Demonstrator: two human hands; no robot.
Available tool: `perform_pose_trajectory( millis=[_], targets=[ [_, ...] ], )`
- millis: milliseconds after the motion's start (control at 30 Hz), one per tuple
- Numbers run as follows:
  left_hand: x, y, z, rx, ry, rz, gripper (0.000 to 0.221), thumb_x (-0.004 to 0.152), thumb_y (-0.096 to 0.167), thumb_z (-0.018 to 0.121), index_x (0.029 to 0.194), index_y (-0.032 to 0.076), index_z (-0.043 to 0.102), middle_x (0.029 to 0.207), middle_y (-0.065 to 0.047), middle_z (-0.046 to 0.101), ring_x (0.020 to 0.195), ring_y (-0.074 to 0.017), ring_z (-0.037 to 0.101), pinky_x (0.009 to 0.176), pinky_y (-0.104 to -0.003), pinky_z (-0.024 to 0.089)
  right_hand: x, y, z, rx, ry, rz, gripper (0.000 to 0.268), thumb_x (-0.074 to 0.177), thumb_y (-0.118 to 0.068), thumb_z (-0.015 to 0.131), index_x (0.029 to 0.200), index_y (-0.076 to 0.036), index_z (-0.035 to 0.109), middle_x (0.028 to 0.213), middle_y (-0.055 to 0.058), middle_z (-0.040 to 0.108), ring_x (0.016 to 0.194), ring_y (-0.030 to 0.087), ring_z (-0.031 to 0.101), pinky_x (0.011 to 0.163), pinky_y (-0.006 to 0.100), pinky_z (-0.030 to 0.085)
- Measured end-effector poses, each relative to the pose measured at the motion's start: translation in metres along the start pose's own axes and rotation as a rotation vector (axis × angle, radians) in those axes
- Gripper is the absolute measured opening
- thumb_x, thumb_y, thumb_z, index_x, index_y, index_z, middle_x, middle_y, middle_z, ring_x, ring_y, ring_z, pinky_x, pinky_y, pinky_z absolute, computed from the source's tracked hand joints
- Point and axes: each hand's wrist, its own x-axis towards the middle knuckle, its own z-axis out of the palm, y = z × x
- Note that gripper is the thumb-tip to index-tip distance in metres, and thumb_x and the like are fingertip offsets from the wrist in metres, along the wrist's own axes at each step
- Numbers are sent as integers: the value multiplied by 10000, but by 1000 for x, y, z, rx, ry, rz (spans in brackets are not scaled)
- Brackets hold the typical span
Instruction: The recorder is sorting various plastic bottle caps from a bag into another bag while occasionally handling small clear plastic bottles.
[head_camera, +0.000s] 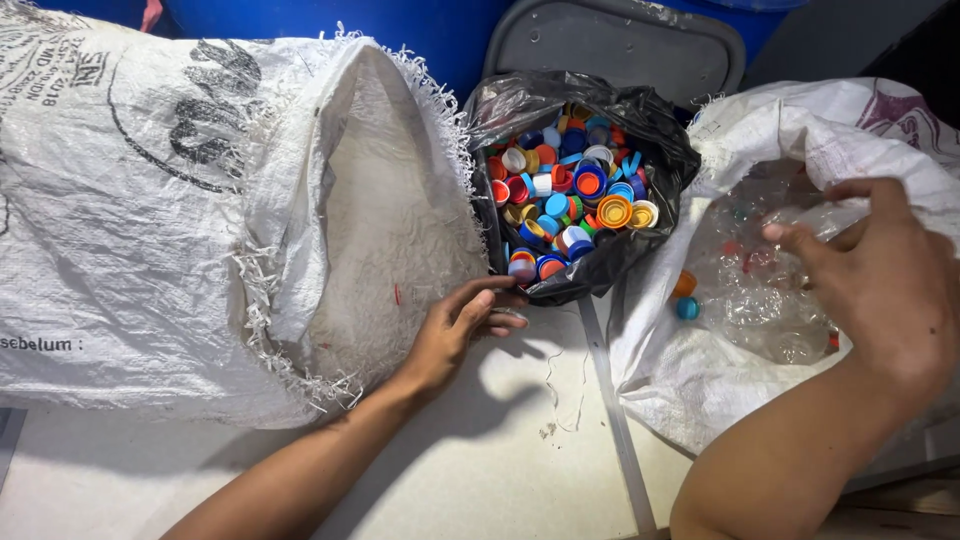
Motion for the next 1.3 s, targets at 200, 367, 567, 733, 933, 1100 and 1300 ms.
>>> perform_pose_trajectory(
  millis=[200,367,567,733,933,1100,1300],
  targets=[
    [5,-30,-5,21,27,-36,321,1075,278,536,1074,-19,661,988,-126,752,867,-168,718,789,-288,556,-4,-13,13,142,-192,-281,627,882,-410,797,1367,-51,627,956,177,745,821,268,750,679,416,597],
    [5,-32,0,101,44,-1,263,1065,232,555,1004,-3,658,835,-58,705,744,-122,655,675,-261,520,-39,-85,36,276,-314,-605,584,819,-393,789,1293,-83,642,1019,151,759,868,287,746,775,412,566],
    [15,-111,-27,471,11,215,140,1031,69,539,1082,-3,647,918,-76,677,826,-157,647,724,-329,526,-82,-189,100,346,-447,-1263,489,909,-297,715,1311,-32,626,1232,205,674,1165,363,636,983,434,499],
    [18,-143,-26,774,62,482,230,1023,71,566,1234,-22,571,1059,-134,651,973,-201,617,820,-365,503,-30,-250,321,248,-541,-1513,511,914,-56,571,1423,-22,555,1465,144,606,1201,225,664,1028,341,519],
    [17,-77,-9,535,115,423,318,1008,192,626,1216,-37,555,1035,-137,632,948,-202,588,795,-359,489,-53,-307,299,321,-424,-1529,515,882,-144,638,1387,-52,593,1418,176,610,1216,278,631,1039,376,494],
    [11,-39,6,322,107,-77,325,1020,352,613,998,36,680,751,-21,672,673,-103,607,619,-316,504,-63,-319,302,374,-336,-1521,525,856,-217,695,1357,-77,625,1380,202,613,1229,323,603,1048,406,473],
    [14,-68,-1,181,77,-31,327,1045,368,621,1089,48,669,845,-14,650,746,-85,570,665,-300,509,-55,-303,290,389,-221,-1484,543,825,-304,765,1321,-106,664,1333,233,616,1244,375,568,1058,440,447]
  ],
)
